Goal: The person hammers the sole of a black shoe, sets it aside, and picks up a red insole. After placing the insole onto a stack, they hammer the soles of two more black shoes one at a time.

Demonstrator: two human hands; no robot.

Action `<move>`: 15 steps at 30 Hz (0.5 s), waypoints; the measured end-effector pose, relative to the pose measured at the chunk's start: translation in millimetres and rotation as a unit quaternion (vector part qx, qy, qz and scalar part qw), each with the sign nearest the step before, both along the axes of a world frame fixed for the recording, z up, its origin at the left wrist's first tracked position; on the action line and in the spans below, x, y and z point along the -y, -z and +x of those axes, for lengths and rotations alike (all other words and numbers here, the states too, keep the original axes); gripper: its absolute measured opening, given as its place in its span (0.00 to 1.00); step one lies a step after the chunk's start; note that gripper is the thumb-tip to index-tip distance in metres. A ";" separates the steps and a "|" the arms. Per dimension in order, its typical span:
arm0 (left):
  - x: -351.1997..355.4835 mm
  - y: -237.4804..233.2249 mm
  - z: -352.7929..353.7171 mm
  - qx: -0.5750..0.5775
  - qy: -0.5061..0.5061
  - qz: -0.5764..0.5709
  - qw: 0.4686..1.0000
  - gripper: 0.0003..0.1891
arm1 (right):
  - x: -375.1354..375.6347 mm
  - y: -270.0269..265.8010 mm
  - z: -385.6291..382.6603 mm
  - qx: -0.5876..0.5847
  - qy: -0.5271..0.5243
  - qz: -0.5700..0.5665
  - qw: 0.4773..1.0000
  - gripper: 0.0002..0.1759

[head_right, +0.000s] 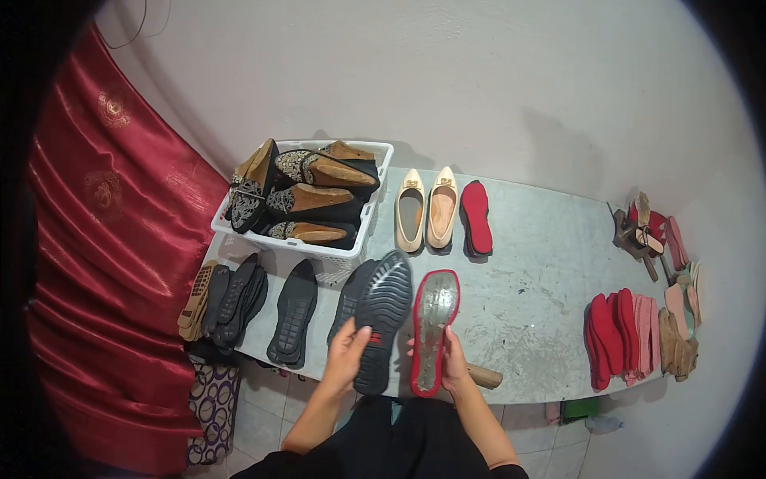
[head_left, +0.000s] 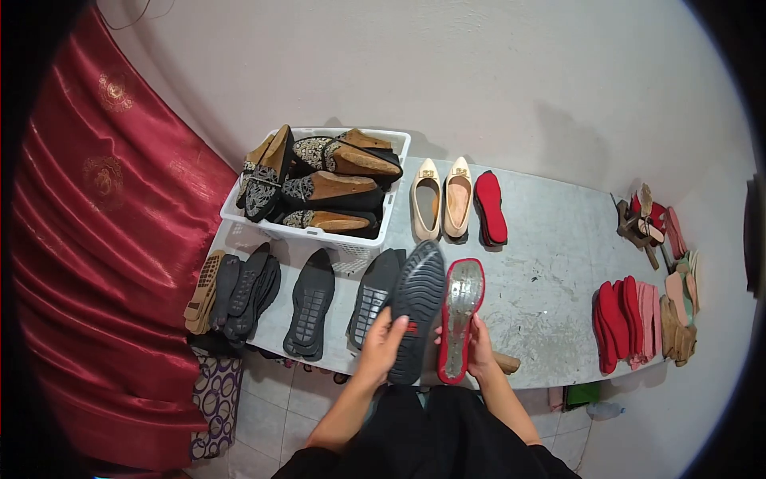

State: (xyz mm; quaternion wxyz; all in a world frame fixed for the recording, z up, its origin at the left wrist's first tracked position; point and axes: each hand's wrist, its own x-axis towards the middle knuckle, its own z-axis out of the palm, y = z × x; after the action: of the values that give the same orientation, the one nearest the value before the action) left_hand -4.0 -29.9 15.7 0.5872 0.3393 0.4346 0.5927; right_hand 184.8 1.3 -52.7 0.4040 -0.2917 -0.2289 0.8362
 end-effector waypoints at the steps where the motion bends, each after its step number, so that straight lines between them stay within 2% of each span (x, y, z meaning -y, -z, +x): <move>1: -4.7 0.9 11.4 -0.010 0.006 0.016 1.000 0.14 | -1.1 -2.5 -7.0 0.033 0.059 -0.026 0.997 0.30; 2: -9.8 3.2 22.1 -0.019 0.012 0.033 0.999 0.16 | -2.7 -5.3 -11.9 0.066 0.119 -0.051 0.989 0.30; 4: -22.1 13.6 41.3 -0.055 -0.005 0.091 0.994 0.18 | -6.1 -13.4 -17.1 0.041 0.121 -0.040 0.991 0.29; 6: -28.4 28.1 51.3 -0.073 -0.012 0.085 0.994 0.21 | -10.4 -20.6 -18.3 -0.014 0.115 -0.020 0.993 0.27; 7: -29.7 31.3 53.1 -0.226 -0.047 0.089 0.969 0.22 | -13.9 -18.1 -16.1 -0.008 0.109 -0.007 0.994 0.28; 8: -30.2 34.1 54.8 -0.374 -0.081 0.093 0.919 0.23 | -13.3 -19.4 -15.1 -0.008 0.114 -0.005 0.993 0.28; 9: -29.4 35.6 55.9 -0.411 -0.077 0.055 0.907 0.24 | -12.4 -21.4 -14.8 -0.010 0.119 -0.009 0.993 0.28; 13: -30.4 49.1 61.2 -0.366 -0.058 0.066 0.926 0.24 | -7.1 -13.6 -9.6 0.004 0.115 0.009 0.993 0.30; 15: -30.0 51.5 66.5 -0.262 -0.040 0.070 0.962 0.25 | -5.2 -10.4 -11.6 0.004 0.119 0.023 0.993 0.30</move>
State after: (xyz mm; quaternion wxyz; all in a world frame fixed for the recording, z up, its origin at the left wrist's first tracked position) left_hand 62.6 0.1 -35.8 0.4036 0.5056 0.5435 0.5349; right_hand 173.2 6.5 -42.3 0.5062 -0.3109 -0.2135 0.7756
